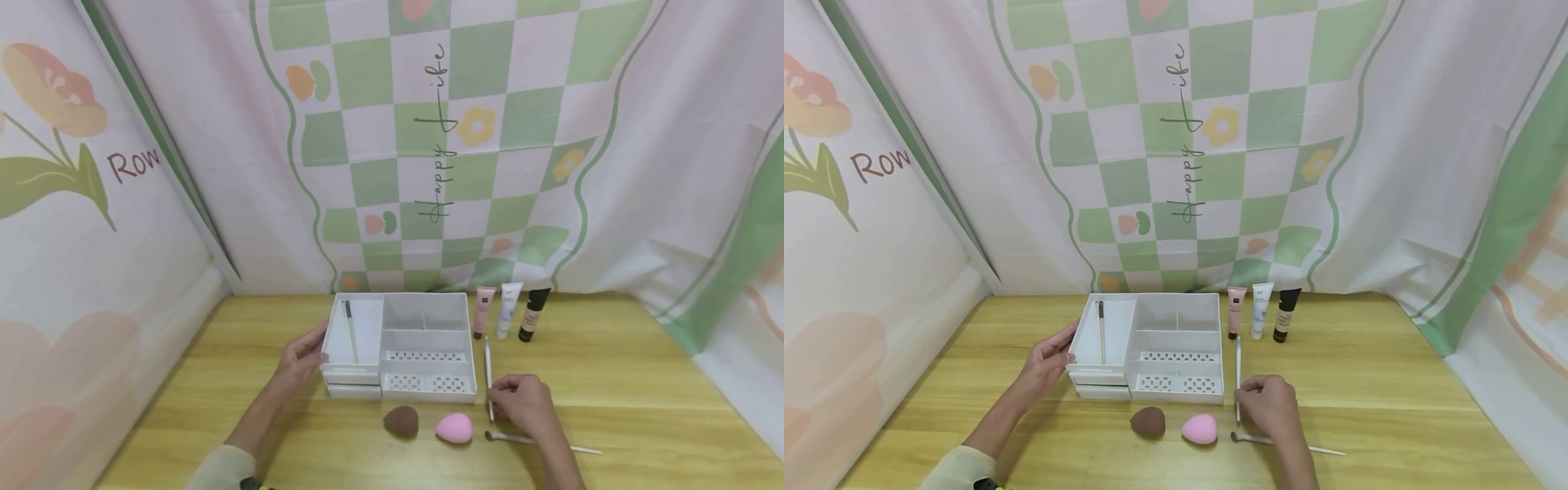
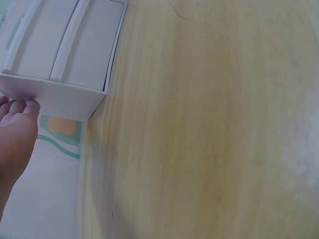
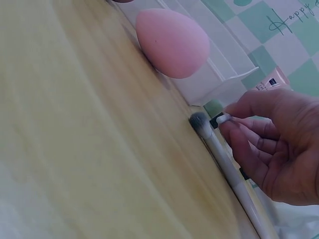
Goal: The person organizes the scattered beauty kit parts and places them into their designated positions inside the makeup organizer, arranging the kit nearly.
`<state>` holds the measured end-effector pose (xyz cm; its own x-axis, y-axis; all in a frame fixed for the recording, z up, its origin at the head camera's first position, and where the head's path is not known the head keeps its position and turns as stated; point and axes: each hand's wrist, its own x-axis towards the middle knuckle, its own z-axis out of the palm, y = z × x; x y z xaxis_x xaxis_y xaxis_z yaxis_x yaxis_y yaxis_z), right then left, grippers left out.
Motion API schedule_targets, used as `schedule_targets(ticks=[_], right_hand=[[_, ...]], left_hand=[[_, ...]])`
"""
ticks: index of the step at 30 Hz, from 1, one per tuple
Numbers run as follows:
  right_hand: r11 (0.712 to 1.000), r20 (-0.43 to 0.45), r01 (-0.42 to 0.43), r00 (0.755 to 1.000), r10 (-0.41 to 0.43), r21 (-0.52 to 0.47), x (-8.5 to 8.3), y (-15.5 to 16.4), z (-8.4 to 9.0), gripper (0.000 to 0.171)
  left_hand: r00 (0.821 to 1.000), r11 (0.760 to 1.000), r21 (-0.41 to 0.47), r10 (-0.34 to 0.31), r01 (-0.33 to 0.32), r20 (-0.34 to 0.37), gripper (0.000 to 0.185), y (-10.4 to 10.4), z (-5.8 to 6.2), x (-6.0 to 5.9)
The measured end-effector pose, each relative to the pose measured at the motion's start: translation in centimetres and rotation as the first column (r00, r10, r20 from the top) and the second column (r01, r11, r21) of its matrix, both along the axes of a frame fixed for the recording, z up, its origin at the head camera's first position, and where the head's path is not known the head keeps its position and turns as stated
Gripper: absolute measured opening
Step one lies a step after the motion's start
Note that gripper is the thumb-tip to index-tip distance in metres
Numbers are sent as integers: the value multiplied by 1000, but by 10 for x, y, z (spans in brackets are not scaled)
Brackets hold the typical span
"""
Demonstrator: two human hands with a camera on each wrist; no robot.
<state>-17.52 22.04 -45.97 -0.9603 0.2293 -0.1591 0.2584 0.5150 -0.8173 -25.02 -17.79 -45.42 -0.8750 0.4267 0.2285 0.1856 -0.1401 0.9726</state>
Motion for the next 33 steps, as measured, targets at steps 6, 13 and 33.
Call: schedule_targets(ticks=[6, 13, 33], right_hand=[[999, 6, 8, 1000, -8, -45, 0, 2, 0, 22], [996, 25, 2, 1000, 0, -91, 0, 4, 3, 25], [987, -6, -22, 1000, 22, -158, 2, 3, 16, 30]], left_hand=[[1000, 1000, 4, -2, 2, 2, 68, 1, 1, 0], [1000, 1000, -1, 9, -9, 9, 68, 1, 2, 1], [1000, 1000, 8, -8, 8, -18, 68, 1, 1, 0]])
